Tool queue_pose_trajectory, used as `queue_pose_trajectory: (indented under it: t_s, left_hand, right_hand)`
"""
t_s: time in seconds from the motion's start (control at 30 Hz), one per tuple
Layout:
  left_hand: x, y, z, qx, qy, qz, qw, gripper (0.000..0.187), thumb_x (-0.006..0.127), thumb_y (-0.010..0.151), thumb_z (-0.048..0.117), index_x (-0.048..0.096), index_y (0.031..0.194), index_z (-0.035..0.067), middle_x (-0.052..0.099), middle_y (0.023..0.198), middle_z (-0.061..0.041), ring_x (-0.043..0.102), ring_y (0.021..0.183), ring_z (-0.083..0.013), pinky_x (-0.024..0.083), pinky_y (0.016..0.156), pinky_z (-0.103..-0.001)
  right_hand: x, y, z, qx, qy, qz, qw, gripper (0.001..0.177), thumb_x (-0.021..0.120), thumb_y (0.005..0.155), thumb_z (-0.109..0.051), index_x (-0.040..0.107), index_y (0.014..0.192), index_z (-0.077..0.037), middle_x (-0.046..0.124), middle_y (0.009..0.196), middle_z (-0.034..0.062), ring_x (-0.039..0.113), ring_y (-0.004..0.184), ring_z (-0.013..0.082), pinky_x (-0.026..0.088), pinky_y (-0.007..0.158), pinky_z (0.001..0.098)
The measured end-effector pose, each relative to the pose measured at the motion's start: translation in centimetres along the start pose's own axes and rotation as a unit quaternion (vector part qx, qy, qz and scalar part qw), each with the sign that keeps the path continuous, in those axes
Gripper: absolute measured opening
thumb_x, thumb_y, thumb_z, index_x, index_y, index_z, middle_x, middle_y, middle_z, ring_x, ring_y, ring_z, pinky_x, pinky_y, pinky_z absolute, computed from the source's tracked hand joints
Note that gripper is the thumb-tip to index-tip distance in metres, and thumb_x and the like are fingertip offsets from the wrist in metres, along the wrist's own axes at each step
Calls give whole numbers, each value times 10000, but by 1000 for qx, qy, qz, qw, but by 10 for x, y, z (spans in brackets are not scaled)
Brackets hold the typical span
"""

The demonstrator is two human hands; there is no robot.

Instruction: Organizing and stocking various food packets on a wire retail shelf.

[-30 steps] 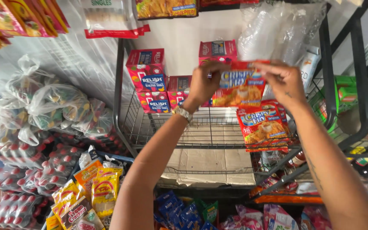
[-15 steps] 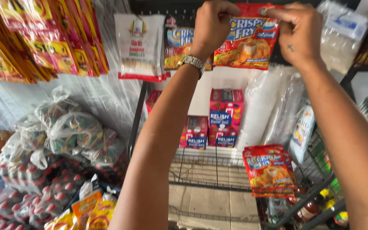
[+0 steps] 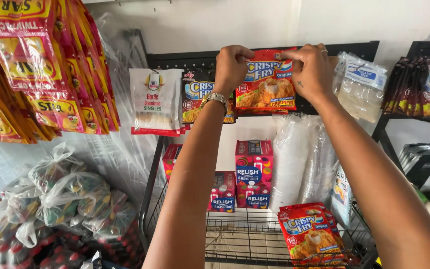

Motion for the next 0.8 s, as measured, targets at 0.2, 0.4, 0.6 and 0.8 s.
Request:
queue_pose_trajectory:
  t_s: [0.2, 0.4, 0.6, 0.8]
  left_hand:
    - [6, -9, -7, -13, 45, -7, 999, 282, 564, 835, -51, 812, 907, 61, 779, 872, -149, 776, 823, -250, 608, 767, -349]
    - [3, -29, 28, 61, 224, 5, 973, 260, 617, 838, 17, 822, 923, 153, 766, 953, -105, 648, 1049, -301, 496, 936, -494]
    - [33, -53, 39, 120, 434, -82, 889, 380, 663, 840, 164, 682, 1213, 92, 531, 1455, -111, 387, 1395, -324, 229, 1174, -595]
    - [64, -78, 12, 220, 544, -61, 807, 594, 605, 947, 319, 493, 1480, 82, 449, 1566, -127, 370, 1452, -289, 60, 1226, -626]
  right_hand:
    - [6, -9, 5, -26, -25, 13, 999, 332, 664, 944, -13, 829, 1116, -243, 654, 864, 11, 552, 1002, 270, 335, 952, 490]
    - [12, -22, -27, -79, -168, -9, 983, 215, 658, 1102, -130, 820, 1147, -265, 646, 972, 28, 526, 1090, 264, 344, 995, 497]
    - [20, -46, -84, -193, -345, 40, 918, 207, 625, 1028, -215, 789, 1118, -127, 571, 1327, 143, 524, 1228, 280, 340, 1067, 566]
    - [68, -63, -51, -173, -101, -54, 978, 457, 646, 1020, -182, 606, 1435, 5, 430, 1539, 309, 427, 1414, 452, 370, 1162, 526]
Point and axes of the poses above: each hand's wrist, its own y-axis towards the middle knuckle, its own x-axis out of the palm, z = x × y, the point moved 10 cm from there along y, towards the middle knuckle
